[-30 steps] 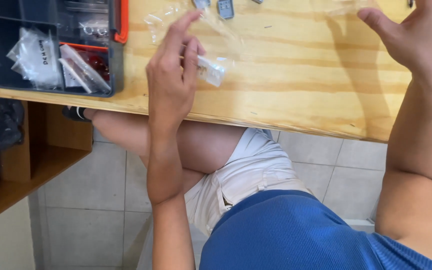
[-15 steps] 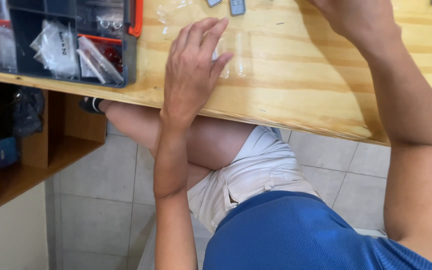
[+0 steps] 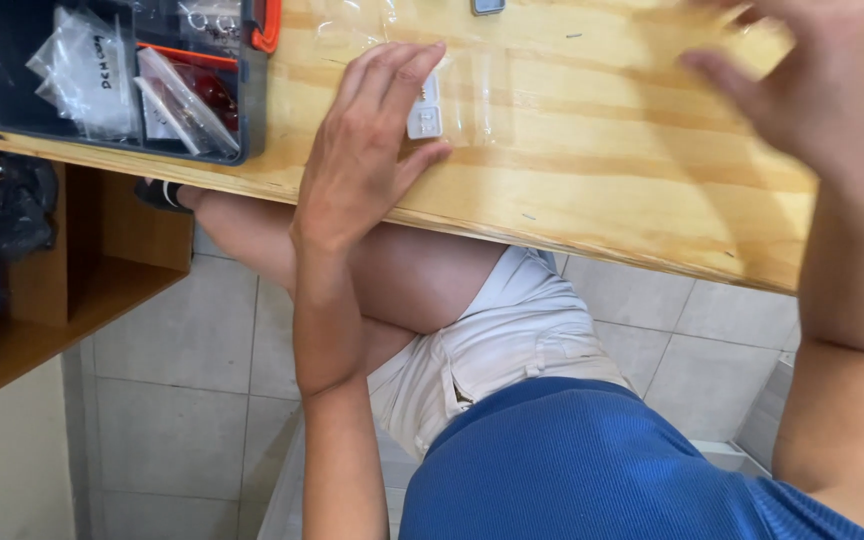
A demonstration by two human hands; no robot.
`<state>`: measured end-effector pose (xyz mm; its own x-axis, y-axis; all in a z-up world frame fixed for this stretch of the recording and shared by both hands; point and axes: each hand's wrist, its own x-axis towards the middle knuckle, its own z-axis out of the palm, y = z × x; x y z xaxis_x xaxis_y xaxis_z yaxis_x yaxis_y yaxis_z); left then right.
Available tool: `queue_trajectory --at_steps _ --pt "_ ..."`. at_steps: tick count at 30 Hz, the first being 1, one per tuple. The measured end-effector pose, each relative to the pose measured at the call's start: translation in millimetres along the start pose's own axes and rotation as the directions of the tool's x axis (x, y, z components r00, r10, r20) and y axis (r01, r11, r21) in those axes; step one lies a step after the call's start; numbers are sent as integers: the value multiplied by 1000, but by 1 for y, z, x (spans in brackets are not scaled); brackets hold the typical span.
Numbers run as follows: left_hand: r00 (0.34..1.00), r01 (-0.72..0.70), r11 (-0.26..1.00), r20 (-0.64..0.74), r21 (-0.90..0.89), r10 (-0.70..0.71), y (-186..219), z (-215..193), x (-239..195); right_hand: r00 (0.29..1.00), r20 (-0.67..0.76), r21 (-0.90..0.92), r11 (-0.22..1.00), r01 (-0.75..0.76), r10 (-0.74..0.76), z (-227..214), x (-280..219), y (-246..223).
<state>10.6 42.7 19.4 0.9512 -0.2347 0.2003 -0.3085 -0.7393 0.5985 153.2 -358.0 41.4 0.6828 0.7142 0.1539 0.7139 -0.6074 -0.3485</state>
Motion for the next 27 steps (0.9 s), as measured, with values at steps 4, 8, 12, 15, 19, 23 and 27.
queue_trajectory --at_steps 4,8,12,15,19,23,27 --pt "998 -45 992 -56 -119 39 9 2 3 988 156 562 821 -105 20 29 35 -99" --pt "990 -107 982 -111 -155 90 19 11 5 912 388 805 431 -407 136 48 48 -116" --pt "991 -104 991 -98 -84 96 18 19 7 906 353 803 421 -422 235 51 57 -122" --pt "991 -95 993 -105 -65 88 16 22 7 930 352 769 532 -354 110 49 63 -125" --pt "992 -55 993 -115 -101 43 16 23 6 975 214 663 743 -94 -67 42 71 -134" --pt "992 -29 1000 -120 -9 28 16 24 3 971 236 673 714 -193 40 52 71 -127" --pt "987 -1 976 -159 219 37 25 26 3 962 246 633 732 -253 120 51 74 -135"
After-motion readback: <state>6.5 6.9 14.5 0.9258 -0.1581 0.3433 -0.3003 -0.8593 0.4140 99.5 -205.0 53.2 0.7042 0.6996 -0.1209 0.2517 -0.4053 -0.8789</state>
